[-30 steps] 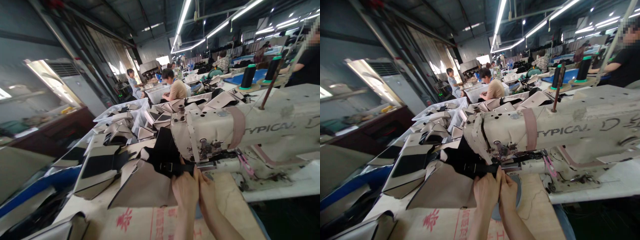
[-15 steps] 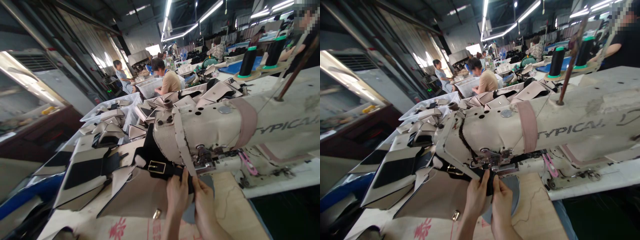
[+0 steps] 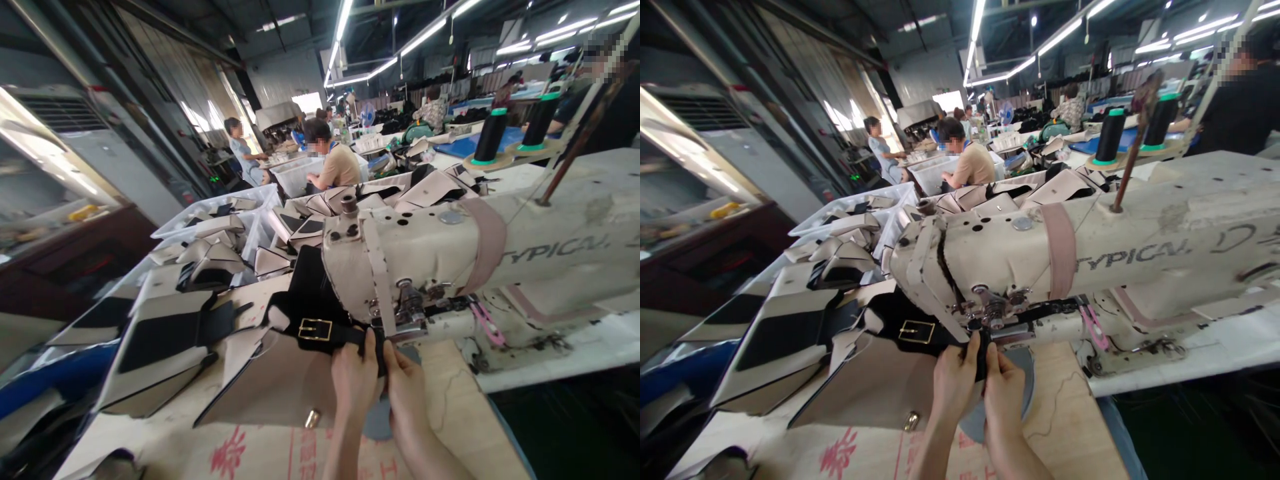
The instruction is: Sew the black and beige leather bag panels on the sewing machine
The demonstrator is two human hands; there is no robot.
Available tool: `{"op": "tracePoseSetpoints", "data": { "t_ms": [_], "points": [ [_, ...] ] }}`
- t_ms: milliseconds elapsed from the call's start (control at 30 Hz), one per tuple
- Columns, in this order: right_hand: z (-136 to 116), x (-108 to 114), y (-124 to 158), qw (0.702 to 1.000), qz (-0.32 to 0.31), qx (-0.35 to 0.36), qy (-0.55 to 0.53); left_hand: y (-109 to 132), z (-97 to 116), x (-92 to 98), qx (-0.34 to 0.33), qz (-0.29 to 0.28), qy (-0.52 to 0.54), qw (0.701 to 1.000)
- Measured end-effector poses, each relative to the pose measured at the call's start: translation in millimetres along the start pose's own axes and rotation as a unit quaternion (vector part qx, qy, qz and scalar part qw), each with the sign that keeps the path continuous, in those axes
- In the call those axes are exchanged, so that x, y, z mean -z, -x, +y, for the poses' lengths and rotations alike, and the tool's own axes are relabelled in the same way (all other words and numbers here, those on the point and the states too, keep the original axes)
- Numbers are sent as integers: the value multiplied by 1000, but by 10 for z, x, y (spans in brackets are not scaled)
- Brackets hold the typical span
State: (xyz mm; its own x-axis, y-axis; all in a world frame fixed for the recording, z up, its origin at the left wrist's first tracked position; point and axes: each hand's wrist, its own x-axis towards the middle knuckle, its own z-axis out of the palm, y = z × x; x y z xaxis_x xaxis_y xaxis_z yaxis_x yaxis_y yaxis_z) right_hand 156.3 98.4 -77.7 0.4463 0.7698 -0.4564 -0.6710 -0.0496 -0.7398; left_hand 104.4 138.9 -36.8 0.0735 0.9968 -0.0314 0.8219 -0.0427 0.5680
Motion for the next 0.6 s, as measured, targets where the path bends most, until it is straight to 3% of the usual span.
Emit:
{"op": "tracePoseSetpoints", "data": {
  "t_ms": [367, 600],
  "points": [
    [-16, -30, -19, 999, 20, 11, 47, -43, 11, -1, 21, 12, -37, 999],
    [25, -73, -40, 999, 26, 42, 20, -102, -9, 41, -62, 15, -31, 997]
  ]
}}
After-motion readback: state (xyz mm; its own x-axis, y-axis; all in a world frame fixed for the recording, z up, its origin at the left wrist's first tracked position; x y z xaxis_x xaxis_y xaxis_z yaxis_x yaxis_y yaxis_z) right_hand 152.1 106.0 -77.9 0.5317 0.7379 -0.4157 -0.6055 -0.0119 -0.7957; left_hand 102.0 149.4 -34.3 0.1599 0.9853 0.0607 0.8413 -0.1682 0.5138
